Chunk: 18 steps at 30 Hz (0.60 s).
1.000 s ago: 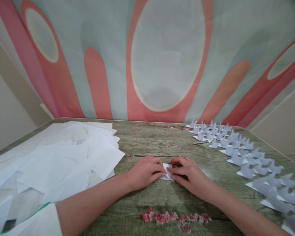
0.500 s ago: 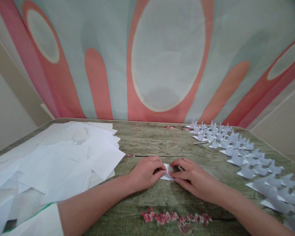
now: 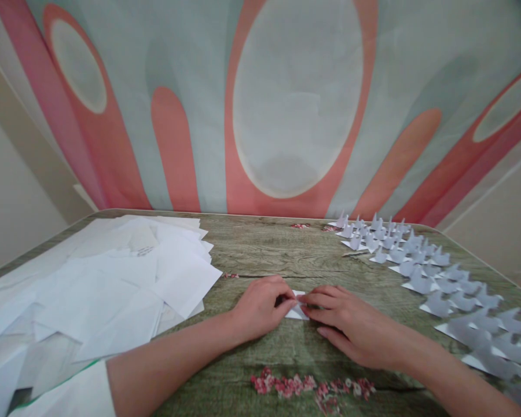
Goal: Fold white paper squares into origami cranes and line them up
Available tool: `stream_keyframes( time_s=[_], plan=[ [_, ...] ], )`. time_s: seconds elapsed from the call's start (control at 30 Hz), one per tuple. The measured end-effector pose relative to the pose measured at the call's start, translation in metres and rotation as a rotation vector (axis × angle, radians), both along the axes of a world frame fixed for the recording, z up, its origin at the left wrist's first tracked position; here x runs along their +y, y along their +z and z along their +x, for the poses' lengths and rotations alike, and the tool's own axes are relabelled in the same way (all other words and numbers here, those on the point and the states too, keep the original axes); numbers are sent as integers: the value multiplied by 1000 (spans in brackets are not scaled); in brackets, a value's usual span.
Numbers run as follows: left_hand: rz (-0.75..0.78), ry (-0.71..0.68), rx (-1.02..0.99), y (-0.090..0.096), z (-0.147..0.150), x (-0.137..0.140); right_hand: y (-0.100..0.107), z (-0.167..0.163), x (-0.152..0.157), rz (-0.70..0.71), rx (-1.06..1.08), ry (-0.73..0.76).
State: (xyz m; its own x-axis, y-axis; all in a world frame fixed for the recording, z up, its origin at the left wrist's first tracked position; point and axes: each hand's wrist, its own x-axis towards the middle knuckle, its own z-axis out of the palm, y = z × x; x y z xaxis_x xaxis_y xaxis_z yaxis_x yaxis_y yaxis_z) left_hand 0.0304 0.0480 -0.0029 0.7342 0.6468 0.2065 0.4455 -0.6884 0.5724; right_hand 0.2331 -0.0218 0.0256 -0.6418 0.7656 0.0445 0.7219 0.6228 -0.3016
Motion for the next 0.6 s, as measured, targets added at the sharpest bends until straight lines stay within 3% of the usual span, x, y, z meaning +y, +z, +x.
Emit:
stream_keyframes(
  time_s=[0.4,0.6],
  plan=[
    [-10,46,-11,-2,1,0,5,4,-1,-58,28,-18],
    [-11,46,16,-1,2,0,7,8,0,-86,-27,49]
  ],
)
